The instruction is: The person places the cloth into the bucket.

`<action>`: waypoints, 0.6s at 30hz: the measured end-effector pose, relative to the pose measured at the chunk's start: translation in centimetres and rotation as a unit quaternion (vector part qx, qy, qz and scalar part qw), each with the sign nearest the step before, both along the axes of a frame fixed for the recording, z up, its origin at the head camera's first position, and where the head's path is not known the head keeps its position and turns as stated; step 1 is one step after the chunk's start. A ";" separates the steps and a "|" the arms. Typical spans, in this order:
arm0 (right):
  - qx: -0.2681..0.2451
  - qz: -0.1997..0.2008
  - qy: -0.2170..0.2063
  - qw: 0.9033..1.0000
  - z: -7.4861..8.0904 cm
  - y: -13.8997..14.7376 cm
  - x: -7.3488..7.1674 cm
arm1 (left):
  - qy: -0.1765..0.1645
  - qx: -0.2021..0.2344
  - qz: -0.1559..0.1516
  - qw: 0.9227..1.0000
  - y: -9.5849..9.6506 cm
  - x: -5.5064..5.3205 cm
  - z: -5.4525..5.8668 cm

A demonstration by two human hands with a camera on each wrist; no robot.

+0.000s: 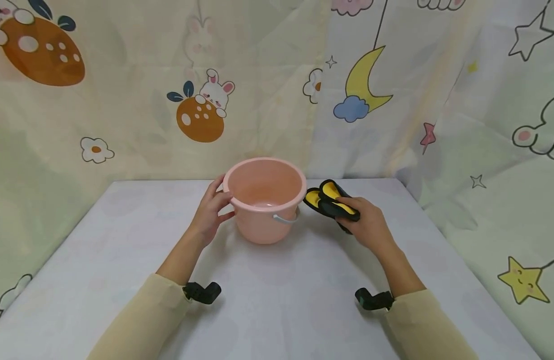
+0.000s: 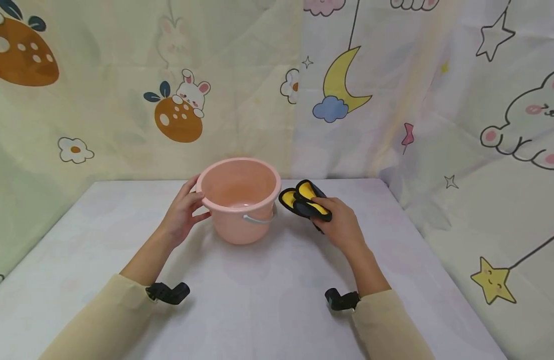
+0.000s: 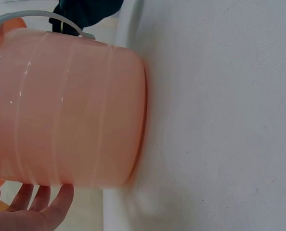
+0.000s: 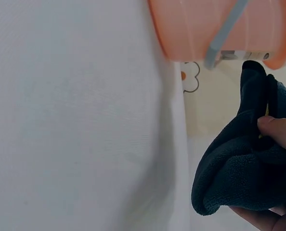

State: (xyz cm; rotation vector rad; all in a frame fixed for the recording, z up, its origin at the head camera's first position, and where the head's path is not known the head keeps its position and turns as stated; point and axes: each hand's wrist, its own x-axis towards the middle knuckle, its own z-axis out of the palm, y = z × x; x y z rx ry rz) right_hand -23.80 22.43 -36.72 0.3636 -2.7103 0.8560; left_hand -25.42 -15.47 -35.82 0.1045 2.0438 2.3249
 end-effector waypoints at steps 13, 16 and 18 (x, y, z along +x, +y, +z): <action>-0.052 -0.005 0.030 0.998 1.8 1.2 0.2 | 0.001 0.002 -0.005 1.000 0.2 0.1 -0.3; -0.055 -0.009 0.041 0.998 2.7 1.3 0.2 | 0.004 0.001 -0.004 1.000 0.1 0.1 -0.3; -0.062 -0.011 0.049 0.997 3.5 1.3 0.3 | 0.006 0.000 -0.003 1.000 0.1 0.1 -0.3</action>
